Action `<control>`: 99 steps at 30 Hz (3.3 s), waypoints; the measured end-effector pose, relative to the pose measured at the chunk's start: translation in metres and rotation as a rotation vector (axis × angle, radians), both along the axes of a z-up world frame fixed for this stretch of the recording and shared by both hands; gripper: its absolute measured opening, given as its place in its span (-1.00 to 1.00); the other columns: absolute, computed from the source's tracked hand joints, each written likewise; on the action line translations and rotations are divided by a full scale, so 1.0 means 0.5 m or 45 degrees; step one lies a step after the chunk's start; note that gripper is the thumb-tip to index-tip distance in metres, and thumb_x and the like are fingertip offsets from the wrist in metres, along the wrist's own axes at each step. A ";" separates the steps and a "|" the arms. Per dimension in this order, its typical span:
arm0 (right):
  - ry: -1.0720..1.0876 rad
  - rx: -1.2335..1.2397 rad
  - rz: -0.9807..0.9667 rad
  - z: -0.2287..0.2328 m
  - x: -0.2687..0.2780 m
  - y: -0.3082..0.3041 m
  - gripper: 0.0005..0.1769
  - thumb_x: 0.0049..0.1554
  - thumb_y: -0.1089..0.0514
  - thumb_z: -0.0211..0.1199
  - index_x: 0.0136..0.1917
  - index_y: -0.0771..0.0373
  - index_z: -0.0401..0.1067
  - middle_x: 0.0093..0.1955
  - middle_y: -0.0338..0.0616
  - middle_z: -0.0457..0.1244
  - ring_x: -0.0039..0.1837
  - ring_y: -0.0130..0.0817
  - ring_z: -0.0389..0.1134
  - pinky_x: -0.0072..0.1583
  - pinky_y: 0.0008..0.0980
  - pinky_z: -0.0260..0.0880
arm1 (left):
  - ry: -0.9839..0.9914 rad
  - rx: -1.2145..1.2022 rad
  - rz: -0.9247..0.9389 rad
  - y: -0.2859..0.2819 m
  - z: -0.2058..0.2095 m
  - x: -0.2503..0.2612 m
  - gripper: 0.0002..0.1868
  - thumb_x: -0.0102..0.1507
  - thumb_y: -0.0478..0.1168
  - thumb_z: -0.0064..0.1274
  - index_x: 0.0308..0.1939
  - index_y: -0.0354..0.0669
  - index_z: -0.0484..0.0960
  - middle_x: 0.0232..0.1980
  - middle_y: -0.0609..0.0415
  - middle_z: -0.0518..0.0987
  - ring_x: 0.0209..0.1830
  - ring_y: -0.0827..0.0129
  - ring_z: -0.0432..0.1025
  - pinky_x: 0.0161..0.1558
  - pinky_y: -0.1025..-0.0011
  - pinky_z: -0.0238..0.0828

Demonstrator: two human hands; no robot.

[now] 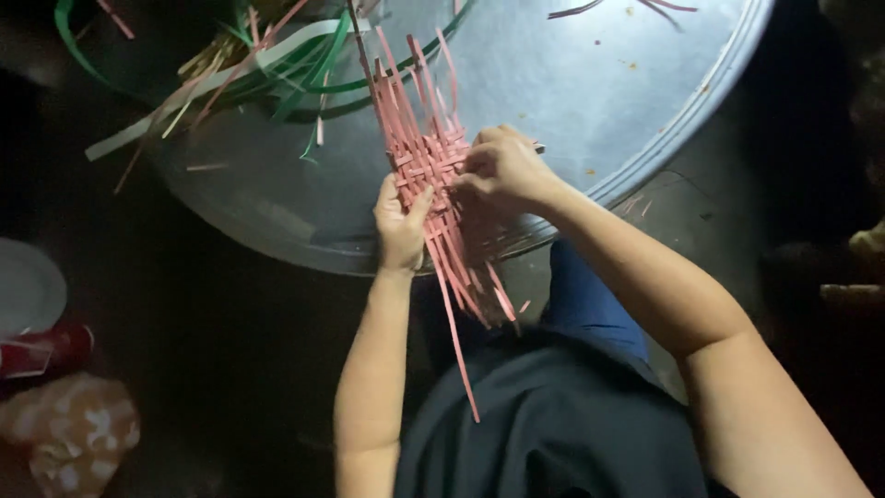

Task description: A person is weaving pink plastic strips together on a round metal table to create a mesh or mat.

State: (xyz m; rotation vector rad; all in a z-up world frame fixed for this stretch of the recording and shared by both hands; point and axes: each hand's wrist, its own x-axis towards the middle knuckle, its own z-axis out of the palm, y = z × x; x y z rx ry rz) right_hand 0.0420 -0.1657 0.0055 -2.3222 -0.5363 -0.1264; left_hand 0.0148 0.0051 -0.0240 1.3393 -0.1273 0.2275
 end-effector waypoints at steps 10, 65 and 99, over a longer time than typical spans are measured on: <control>0.134 -0.074 -0.152 0.000 -0.015 0.026 -0.73 -0.16 -0.12 0.22 -0.46 0.07 0.34 -0.33 -0.21 0.13 -0.12 -0.18 0.15 -0.08 -0.24 0.07 | -0.049 0.042 -0.008 -0.007 -0.004 -0.006 -0.61 0.07 -0.42 0.02 -0.02 -0.23 0.37 -0.14 -0.01 0.49 -0.13 0.48 0.32 -0.05 0.37 0.27; 0.906 0.345 0.192 0.106 0.040 -0.035 -0.86 -0.10 0.32 0.17 -0.20 0.32 0.33 -0.14 -0.08 0.26 -0.07 -0.34 0.29 0.03 -0.40 0.33 | 0.252 1.348 -0.242 0.062 0.099 0.020 -0.83 0.02 -0.14 0.07 -0.36 -0.08 0.54 -0.34 0.04 0.49 -0.37 0.29 0.37 -0.34 0.38 0.30; 0.785 -0.202 0.153 0.102 0.067 -0.021 -0.84 -0.09 0.17 0.25 -0.18 0.19 0.46 -0.18 -0.20 0.28 -0.13 -0.43 0.21 -0.09 -0.43 0.16 | 0.537 0.928 -0.585 0.121 0.065 0.089 -0.86 0.15 -0.20 -0.17 -0.51 -0.04 0.31 -0.55 0.22 0.35 -0.58 0.57 0.27 -0.52 0.57 0.19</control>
